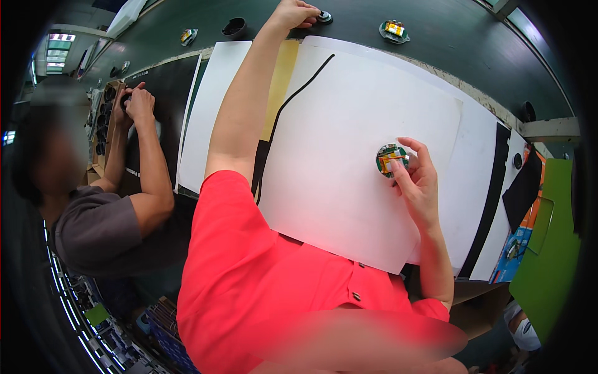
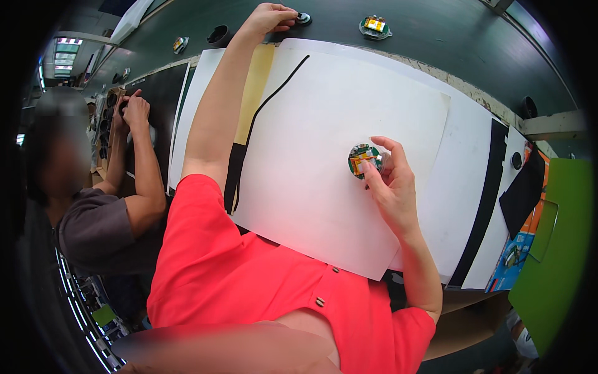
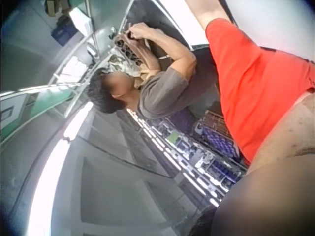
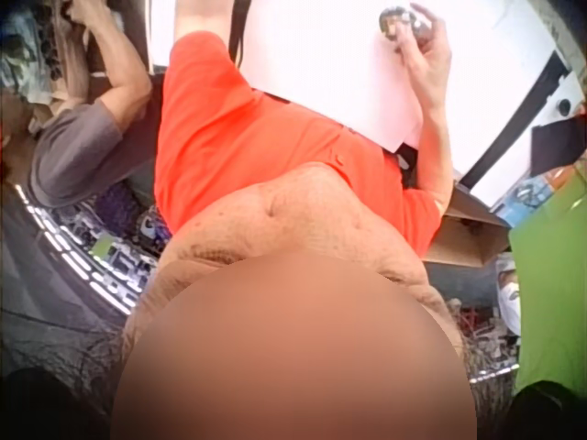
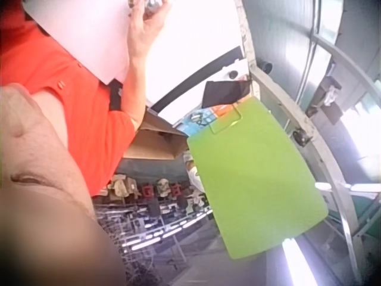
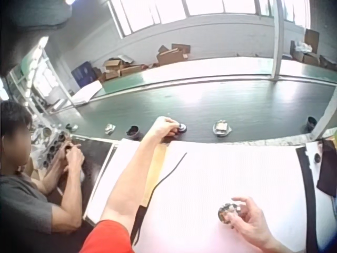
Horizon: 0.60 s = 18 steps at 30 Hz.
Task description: The person assembles small electronic components by hand, fitting them into a circuit board and component housing at a workbench.
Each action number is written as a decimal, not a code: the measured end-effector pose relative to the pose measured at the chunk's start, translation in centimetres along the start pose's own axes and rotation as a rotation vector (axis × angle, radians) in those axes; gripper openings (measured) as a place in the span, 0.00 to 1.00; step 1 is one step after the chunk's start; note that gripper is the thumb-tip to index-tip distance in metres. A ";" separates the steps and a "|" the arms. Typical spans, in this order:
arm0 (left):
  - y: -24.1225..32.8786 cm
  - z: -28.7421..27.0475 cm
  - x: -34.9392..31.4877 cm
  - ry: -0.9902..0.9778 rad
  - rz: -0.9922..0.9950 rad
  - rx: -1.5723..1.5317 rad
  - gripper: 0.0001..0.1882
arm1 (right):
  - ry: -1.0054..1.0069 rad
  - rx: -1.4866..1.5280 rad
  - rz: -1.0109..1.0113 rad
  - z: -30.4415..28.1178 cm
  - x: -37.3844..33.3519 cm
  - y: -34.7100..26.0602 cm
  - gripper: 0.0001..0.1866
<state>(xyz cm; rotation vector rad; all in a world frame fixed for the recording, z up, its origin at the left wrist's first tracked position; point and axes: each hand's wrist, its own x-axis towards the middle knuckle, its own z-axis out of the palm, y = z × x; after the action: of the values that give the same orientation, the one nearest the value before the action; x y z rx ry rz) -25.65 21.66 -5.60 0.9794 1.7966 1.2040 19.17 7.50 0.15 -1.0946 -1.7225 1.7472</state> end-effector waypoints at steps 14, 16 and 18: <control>0.6 -1.4 -0.5 0.009 -0.053 0.080 0.09 | -0.013 -0.029 0.005 0.1 -0.1 -0.1 0.20; 1.5 -1.3 -0.8 -0.018 -0.015 0.220 0.09 | -0.010 -0.035 0.014 0.0 -0.2 0.0 0.20; 1.3 -1.6 0.0 -0.006 -0.027 0.287 0.10 | 0.003 -0.028 -0.012 0.1 -0.2 0.0 0.19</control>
<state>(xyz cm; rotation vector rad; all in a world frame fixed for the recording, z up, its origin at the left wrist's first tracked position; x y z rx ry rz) -26.82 21.40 -3.89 1.1127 2.0079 0.9413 19.20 7.33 0.19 -1.0959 -1.7532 1.7184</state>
